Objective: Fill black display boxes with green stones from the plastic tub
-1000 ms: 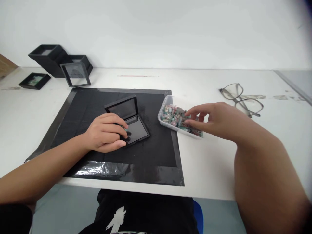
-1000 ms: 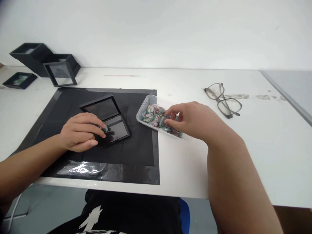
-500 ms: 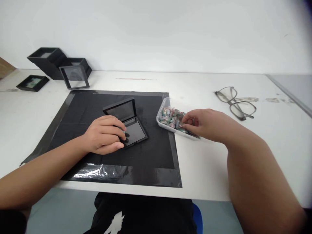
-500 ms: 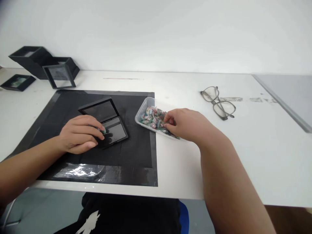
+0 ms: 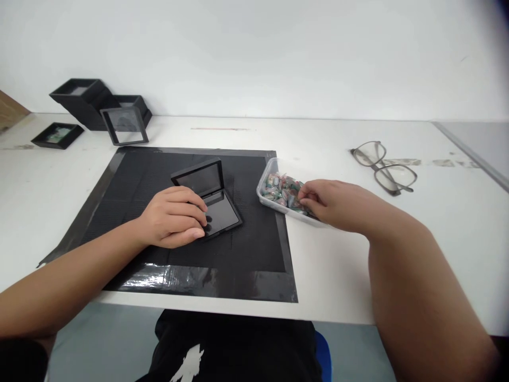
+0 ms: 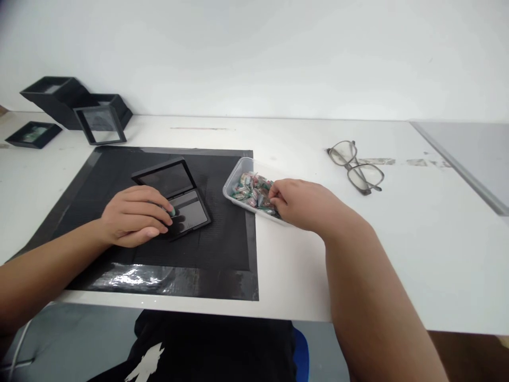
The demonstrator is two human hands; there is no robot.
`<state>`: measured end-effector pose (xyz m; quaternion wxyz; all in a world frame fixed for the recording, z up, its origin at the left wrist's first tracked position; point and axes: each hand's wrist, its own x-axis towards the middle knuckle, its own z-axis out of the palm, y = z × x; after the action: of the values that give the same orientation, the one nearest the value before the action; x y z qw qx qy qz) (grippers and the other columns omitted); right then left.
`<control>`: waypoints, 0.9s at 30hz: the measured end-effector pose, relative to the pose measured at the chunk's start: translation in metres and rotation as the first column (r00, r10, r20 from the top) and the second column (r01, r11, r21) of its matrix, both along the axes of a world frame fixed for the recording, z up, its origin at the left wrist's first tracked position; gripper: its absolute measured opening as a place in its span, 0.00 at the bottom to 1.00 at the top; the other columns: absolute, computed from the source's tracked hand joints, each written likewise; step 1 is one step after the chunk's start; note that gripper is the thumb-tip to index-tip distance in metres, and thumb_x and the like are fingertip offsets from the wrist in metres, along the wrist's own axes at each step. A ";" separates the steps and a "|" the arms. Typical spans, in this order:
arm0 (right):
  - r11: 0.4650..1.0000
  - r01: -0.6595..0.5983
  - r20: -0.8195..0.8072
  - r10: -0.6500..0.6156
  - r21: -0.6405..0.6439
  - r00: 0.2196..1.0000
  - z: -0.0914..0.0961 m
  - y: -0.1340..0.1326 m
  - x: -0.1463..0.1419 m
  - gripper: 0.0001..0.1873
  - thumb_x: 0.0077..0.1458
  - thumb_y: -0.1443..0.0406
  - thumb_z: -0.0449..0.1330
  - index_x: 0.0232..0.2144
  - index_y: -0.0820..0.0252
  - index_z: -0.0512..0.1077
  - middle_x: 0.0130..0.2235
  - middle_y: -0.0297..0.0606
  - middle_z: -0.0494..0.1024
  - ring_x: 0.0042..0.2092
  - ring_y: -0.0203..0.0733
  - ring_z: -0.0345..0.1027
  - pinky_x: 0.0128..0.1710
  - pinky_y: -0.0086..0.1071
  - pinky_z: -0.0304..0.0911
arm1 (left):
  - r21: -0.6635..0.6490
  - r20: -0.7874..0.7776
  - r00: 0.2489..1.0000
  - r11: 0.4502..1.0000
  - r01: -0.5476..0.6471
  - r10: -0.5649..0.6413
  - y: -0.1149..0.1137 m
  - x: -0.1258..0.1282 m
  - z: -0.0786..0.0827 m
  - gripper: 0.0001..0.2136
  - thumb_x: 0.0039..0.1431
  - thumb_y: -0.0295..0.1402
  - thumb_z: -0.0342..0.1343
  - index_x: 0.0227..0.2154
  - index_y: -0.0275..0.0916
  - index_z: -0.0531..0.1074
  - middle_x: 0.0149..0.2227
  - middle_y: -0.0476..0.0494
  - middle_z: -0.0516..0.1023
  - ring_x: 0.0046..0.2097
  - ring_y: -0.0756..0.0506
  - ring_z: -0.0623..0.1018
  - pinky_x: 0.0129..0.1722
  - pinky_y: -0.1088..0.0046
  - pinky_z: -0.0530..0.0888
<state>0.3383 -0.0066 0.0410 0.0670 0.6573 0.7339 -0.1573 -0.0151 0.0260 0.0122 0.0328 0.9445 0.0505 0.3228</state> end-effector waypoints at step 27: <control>1.000 0.013 -0.193 -0.008 0.024 0.981 0.007 -0.004 -0.001 0.08 0.54 0.59 0.60 0.35 0.49 0.77 0.26 0.30 0.72 0.25 0.36 0.62 0.25 0.31 0.55 | -0.041 0.039 0.999 0.999 0.029 -0.027 0.001 -0.001 -0.003 0.10 0.64 0.33 0.53 0.28 0.40 0.75 0.28 0.48 0.83 0.36 0.46 0.82 0.37 0.68 0.77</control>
<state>0.3375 -0.0107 0.0483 -0.0135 0.6436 0.7355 -0.2113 -0.0163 0.0275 0.0088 0.0578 0.9380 0.0433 0.3391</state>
